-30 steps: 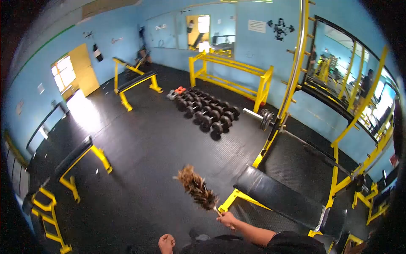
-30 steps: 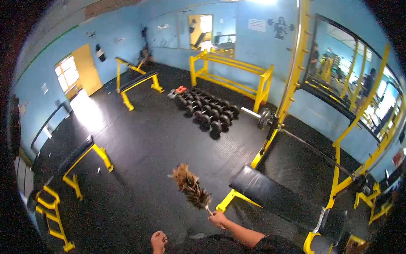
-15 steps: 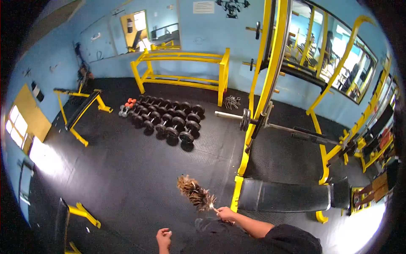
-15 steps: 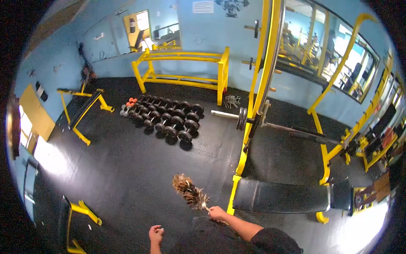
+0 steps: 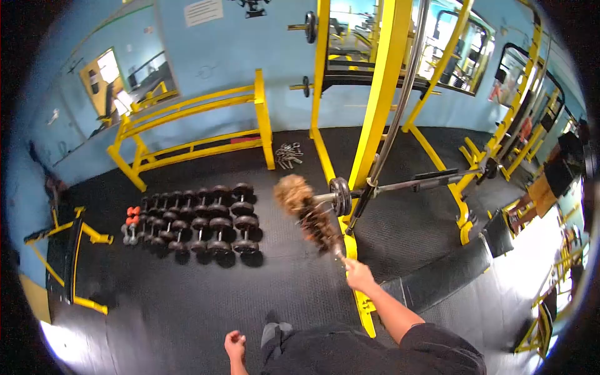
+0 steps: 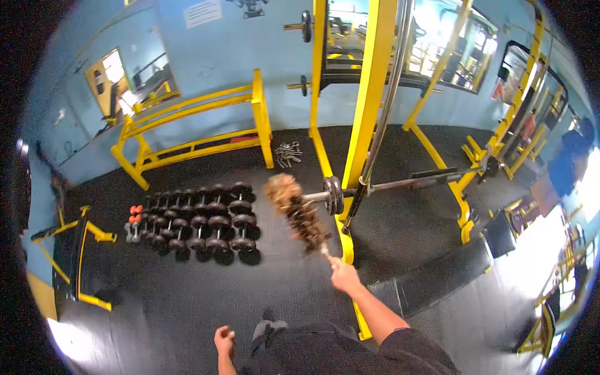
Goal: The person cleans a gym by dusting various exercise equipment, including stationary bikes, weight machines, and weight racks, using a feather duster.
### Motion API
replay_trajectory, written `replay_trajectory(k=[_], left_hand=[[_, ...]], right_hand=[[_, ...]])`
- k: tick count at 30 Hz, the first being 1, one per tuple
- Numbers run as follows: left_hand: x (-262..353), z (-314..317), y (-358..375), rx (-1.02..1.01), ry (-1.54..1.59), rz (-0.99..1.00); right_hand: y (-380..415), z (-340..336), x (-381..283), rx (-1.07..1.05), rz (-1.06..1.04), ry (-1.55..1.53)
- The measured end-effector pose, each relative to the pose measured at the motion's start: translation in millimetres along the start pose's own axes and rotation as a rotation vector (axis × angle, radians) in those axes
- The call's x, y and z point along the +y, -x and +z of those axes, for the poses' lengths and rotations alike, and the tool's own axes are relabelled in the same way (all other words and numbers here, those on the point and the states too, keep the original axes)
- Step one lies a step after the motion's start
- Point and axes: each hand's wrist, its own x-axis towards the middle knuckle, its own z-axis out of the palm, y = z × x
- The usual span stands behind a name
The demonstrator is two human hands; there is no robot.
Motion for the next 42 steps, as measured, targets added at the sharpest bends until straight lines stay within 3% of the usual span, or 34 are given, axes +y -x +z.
replay_trajectory(k=[1,3,5,6,7,9,13,15,16,17,18,21,24,26,27,29,31,32,34,37,38,39,41,42], left_hand=[[26,7,-21,-0.029,-0.007,0.003],[95,35,-65,-0.184,0.059,-0.151],[153,64,-102,-0.283,-0.091,-0.124],[157,79,-138,-0.345,-0.138,-0.045],[163,92,-162,-0.409,-0.190,0.030],[235,127,-173,-0.503,-0.248,0.115],[247,213,-250,-0.588,-0.260,0.203],[252,260,-267,-0.607,-0.295,0.221],[272,283,-252,-0.613,-0.313,0.145],[260,310,-266,-0.668,-0.354,0.222],[263,334,-265,-0.747,-0.374,0.191],[337,380,-217,-0.991,-0.625,0.188],[359,422,-231,-1.030,-0.842,0.324],[367,443,-250,-1.041,-0.868,0.358],[368,451,-258,-1.049,-0.883,0.390],[366,468,-277,-1.064,-0.877,0.389],[361,479,-297,-1.106,-0.889,0.344],[377,481,-290,-1.114,-0.977,0.328],[372,487,-296,-1.103,-1.051,0.361],[370,483,-304,-1.072,-1.212,0.389],[370,482,-310,-1.062,-1.286,0.385],[366,480,-319,-1.058,-1.288,0.357],[352,479,-342,-1.040,-1.118,0.273],[344,479,-354,-1.069,-0.880,0.107]], right_hand=[[-13,-20,-18,0.033,0.204,0.017],[-46,-24,-5,0.114,0.357,0.116],[-63,-20,3,0.083,0.243,0.192],[-64,-20,-6,-0.028,0.416,0.226],[-57,-31,-34,-0.115,0.413,0.188],[-60,-16,-28,-0.030,0.454,0.224],[-81,-21,-9,0.329,0.484,0.158],[-91,-24,8,0.331,0.490,0.166],[-96,-30,13,0.235,0.481,0.162],[-104,-37,16,0.146,0.470,0.156],[-107,-53,5,0.248,0.468,0.172],[-114,-72,7,0.182,0.533,0.165],[-74,-44,35,0.135,0.598,0.203],[-5,-4,70,0.205,0.478,0.222],[12,-16,37,0.073,0.783,0.189],[54,-5,23,-0.173,1.110,0.230],[72,-11,-11,-0.260,1.183,0.083],[73,-2,-17,-0.266,1.192,0.085],[71,13,-30,-0.038,0.854,0.085],[-26,-22,-86,-0.137,0.990,0.048],[-46,-31,-91,-0.159,0.989,0.054],[-61,-37,-96,-0.035,0.864,0.106],[-79,-36,-99,0.247,0.613,0.120],[-88,-32,-99,0.282,0.646,0.072]])
